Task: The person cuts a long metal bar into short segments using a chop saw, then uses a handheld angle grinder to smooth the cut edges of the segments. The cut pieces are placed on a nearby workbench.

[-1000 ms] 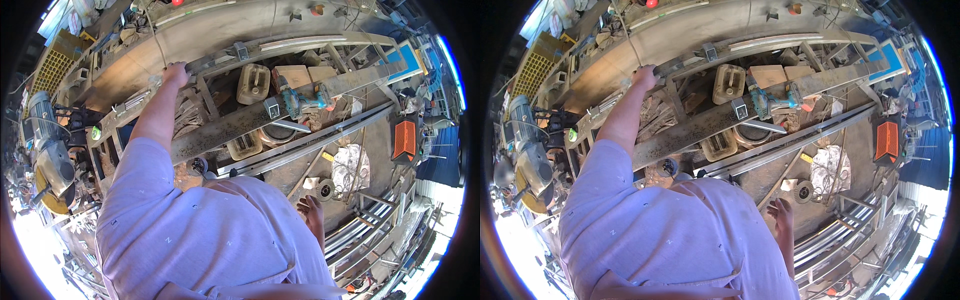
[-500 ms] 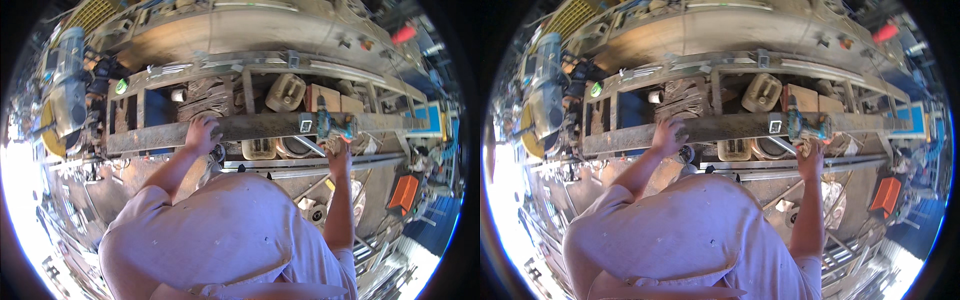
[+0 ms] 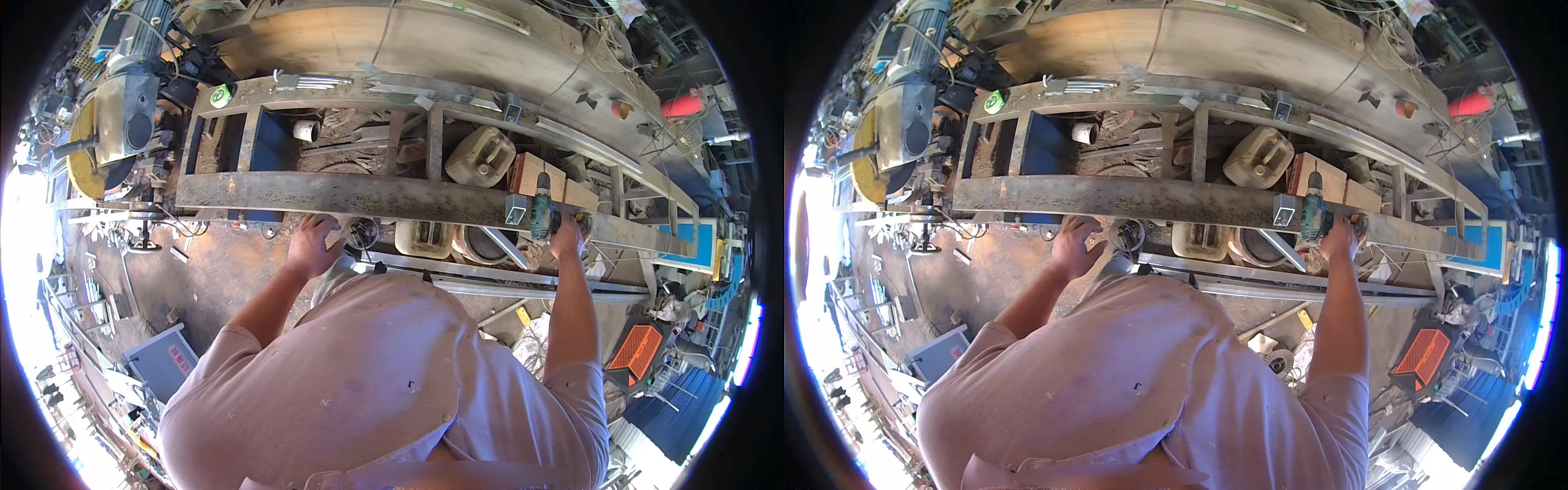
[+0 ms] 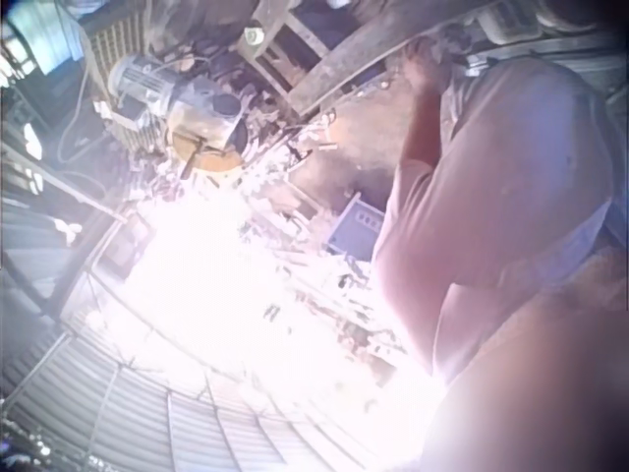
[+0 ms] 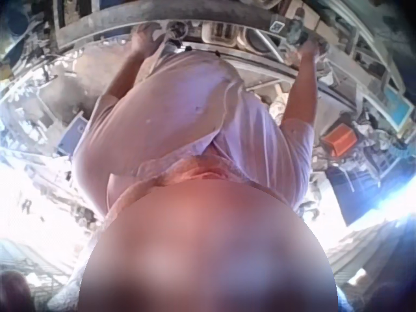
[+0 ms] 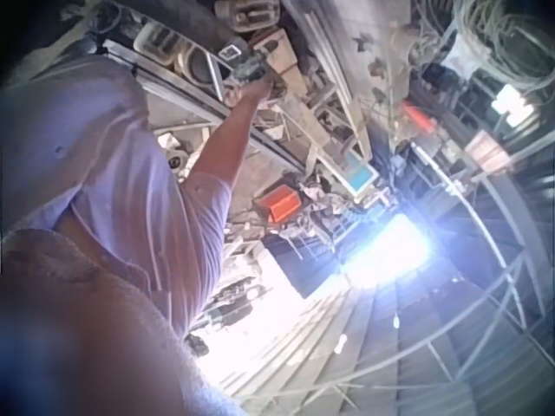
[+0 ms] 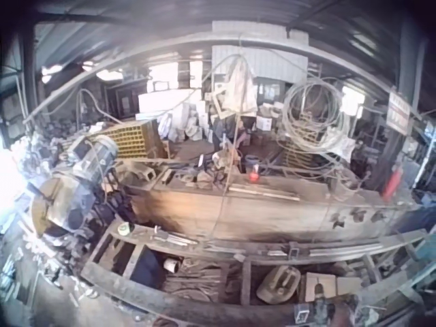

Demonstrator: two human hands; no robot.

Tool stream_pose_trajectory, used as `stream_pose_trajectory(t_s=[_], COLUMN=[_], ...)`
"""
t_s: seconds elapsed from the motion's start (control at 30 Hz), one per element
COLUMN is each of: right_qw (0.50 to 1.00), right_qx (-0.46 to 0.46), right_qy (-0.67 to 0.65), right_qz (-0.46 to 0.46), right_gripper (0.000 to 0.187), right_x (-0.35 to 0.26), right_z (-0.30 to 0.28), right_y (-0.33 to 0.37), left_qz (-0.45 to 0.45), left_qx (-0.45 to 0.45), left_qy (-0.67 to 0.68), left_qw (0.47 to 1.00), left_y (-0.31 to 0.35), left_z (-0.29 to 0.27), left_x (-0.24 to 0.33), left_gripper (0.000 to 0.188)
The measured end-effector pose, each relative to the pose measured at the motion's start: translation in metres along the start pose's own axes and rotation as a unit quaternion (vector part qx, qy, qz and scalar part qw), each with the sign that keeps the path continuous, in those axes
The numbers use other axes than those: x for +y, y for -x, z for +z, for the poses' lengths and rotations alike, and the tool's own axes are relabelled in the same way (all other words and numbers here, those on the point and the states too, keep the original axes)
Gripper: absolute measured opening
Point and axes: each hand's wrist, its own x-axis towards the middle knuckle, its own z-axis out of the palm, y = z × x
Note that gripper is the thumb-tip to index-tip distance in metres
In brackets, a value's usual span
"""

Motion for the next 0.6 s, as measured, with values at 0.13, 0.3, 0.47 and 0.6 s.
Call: stream_pose_trajectory(t_s=[0.13,0.3,0.47,0.6], right_qw=[0.996,0.924,0.799,0.770], right_qx=[0.006,0.056,-0.034,-0.081], right_qy=[-0.089,-0.375,-0.599,-0.631], right_qz=[-0.013,-0.053,-0.051,-0.044], right_gripper=[0.047,0.045,0.042,0.053], right_x=[0.015,0.011,-0.052,-0.113], right_z=[0.001,-0.001,-0.017,-0.029], right_y=[0.008,0.091,0.175,0.202], left_qz=[0.020,0.063,0.124,0.033], left_qx=[-0.027,-0.075,-0.200,-0.351], left_qy=[0.023,0.022,0.097,0.283], left_qw=[0.999,0.995,0.967,0.892], left_y=[-0.007,-0.032,-0.057,-0.068], left_z=[-0.003,0.001,0.020,0.039], left_x=[0.015,0.043,0.096,0.139], left_gripper=[0.033,0.038,0.049,0.052])
